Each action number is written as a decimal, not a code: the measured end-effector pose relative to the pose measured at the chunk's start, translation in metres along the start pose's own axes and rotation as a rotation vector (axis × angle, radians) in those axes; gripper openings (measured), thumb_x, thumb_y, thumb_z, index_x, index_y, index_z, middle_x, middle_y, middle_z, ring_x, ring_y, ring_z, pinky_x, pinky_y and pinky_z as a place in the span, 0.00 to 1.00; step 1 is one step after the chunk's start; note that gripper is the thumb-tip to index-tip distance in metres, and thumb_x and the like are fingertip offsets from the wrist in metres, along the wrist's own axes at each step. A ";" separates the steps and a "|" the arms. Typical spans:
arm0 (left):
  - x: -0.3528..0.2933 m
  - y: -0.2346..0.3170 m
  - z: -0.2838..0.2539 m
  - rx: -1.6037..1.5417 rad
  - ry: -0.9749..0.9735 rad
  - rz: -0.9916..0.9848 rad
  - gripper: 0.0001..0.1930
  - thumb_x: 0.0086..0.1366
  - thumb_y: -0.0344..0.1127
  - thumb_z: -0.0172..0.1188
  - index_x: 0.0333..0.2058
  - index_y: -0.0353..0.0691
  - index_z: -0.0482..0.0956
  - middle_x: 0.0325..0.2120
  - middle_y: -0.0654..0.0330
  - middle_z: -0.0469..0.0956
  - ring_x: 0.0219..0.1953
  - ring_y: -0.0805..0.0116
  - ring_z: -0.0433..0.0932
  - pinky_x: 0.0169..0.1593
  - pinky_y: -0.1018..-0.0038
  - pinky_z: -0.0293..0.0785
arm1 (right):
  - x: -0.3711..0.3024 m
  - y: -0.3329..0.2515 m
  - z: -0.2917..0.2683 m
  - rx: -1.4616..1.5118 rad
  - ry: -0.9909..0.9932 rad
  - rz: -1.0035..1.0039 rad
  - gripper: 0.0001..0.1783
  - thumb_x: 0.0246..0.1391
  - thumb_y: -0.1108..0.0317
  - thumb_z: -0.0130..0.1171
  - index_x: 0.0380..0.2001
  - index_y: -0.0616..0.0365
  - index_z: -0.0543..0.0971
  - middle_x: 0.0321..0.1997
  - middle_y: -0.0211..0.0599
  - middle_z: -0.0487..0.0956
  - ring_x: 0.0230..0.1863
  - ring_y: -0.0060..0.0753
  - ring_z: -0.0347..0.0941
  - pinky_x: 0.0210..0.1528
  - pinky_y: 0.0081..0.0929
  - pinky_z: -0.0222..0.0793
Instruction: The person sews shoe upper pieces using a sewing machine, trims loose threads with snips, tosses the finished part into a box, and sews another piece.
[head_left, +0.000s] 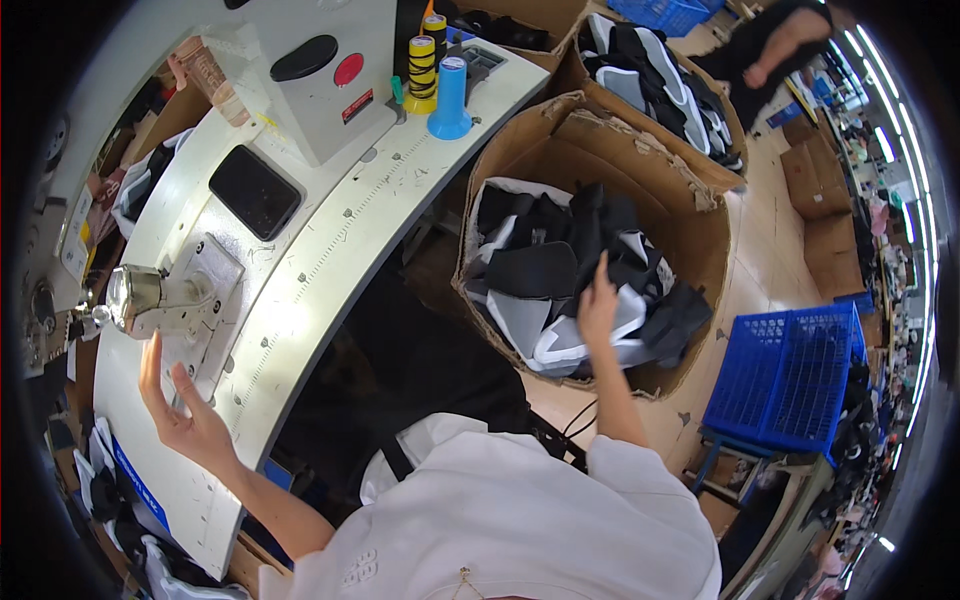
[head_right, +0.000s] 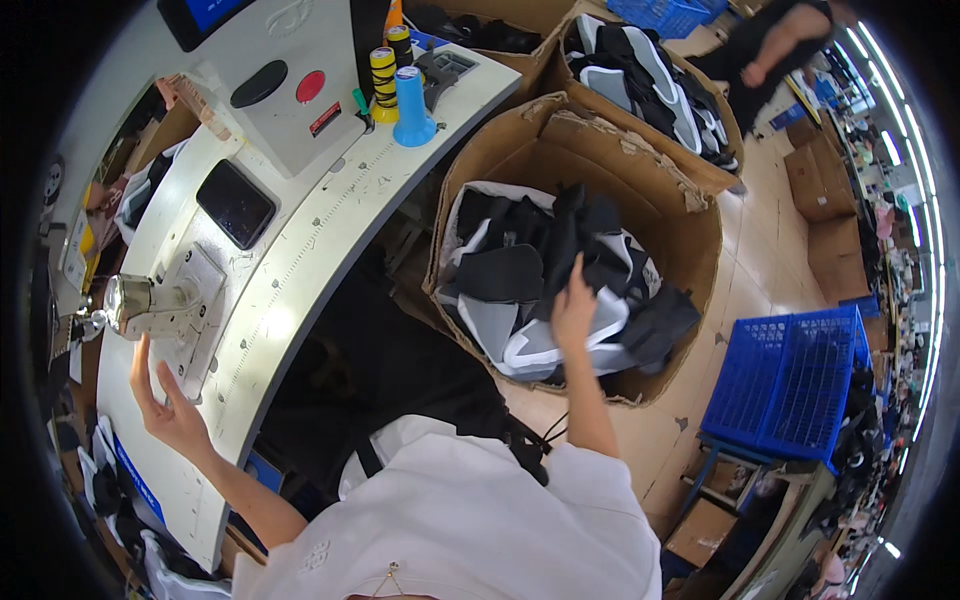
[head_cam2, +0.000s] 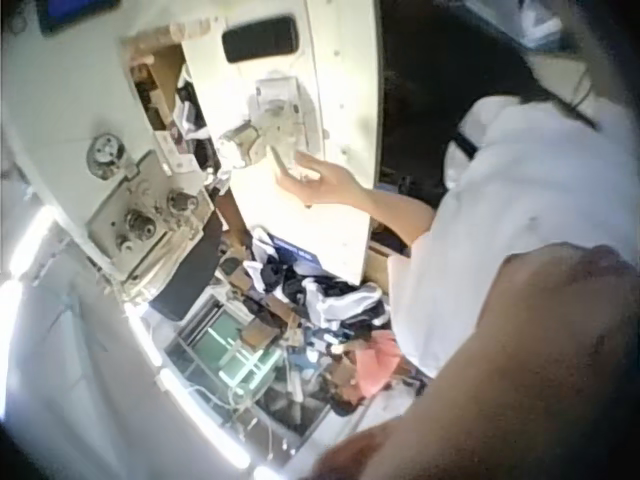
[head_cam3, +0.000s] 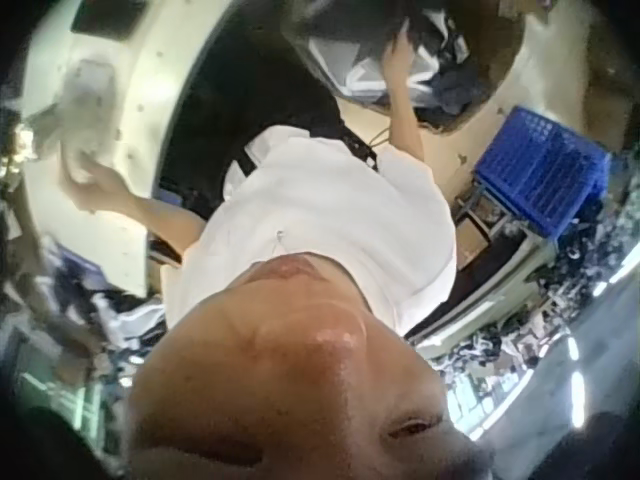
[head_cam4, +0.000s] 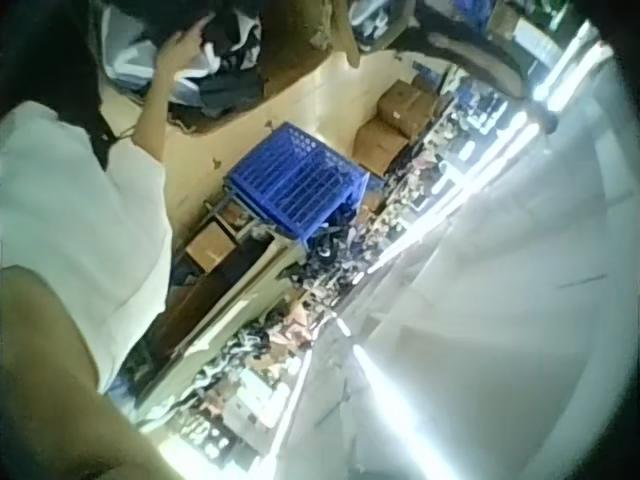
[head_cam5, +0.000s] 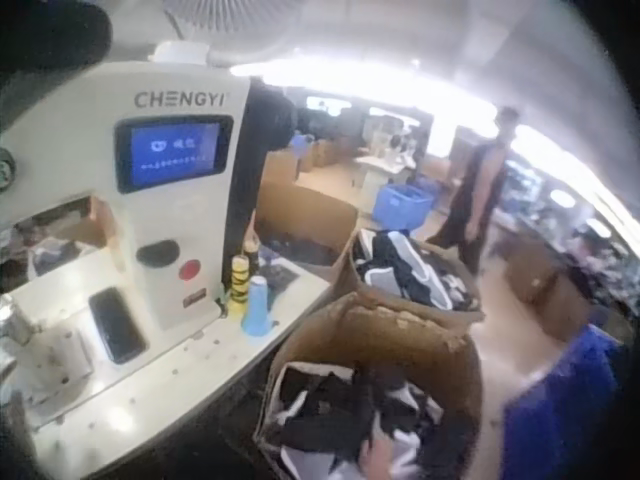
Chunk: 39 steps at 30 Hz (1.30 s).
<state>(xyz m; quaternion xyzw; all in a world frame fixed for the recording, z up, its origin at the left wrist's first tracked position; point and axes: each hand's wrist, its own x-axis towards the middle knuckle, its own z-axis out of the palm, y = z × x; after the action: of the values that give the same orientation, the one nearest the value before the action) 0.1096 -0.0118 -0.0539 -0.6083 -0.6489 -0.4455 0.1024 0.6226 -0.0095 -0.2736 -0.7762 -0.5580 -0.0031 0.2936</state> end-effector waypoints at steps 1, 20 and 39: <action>0.009 0.028 0.008 -0.156 0.008 0.050 0.16 0.70 0.35 0.52 0.54 0.36 0.74 0.50 0.48 0.76 0.54 0.54 0.73 0.62 0.62 0.63 | -0.013 0.015 0.025 0.028 0.099 -0.097 0.42 0.44 0.79 0.51 0.67 0.55 0.58 0.41 0.58 0.76 0.38 0.59 0.71 0.44 0.46 0.66; -0.006 0.148 -0.103 -1.391 0.178 0.223 0.27 0.73 0.56 0.35 0.36 0.53 0.86 0.38 0.42 0.78 0.54 0.50 0.63 0.65 0.58 0.50 | 0.047 -0.301 -0.036 0.572 0.382 -0.583 0.25 0.59 0.53 0.58 0.49 0.63 0.75 0.51 0.53 0.74 0.50 0.48 0.71 0.52 0.43 0.66; 0.015 -0.431 -0.295 -0.315 1.003 -1.111 0.30 0.56 0.50 0.64 0.59 0.60 0.71 0.60 0.58 0.65 0.59 0.62 0.64 0.54 0.61 0.69 | -0.062 -0.439 0.056 0.888 -0.562 -0.942 0.17 0.50 0.79 0.57 0.45 0.69 0.74 0.44 0.47 0.75 0.45 0.41 0.72 0.46 0.29 0.69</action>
<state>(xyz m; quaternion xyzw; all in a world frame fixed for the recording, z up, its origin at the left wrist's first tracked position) -0.3939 -0.1501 -0.0676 0.0751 -0.6640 -0.7417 0.0577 0.1998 0.0532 -0.1419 -0.2302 -0.8378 0.2986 0.3949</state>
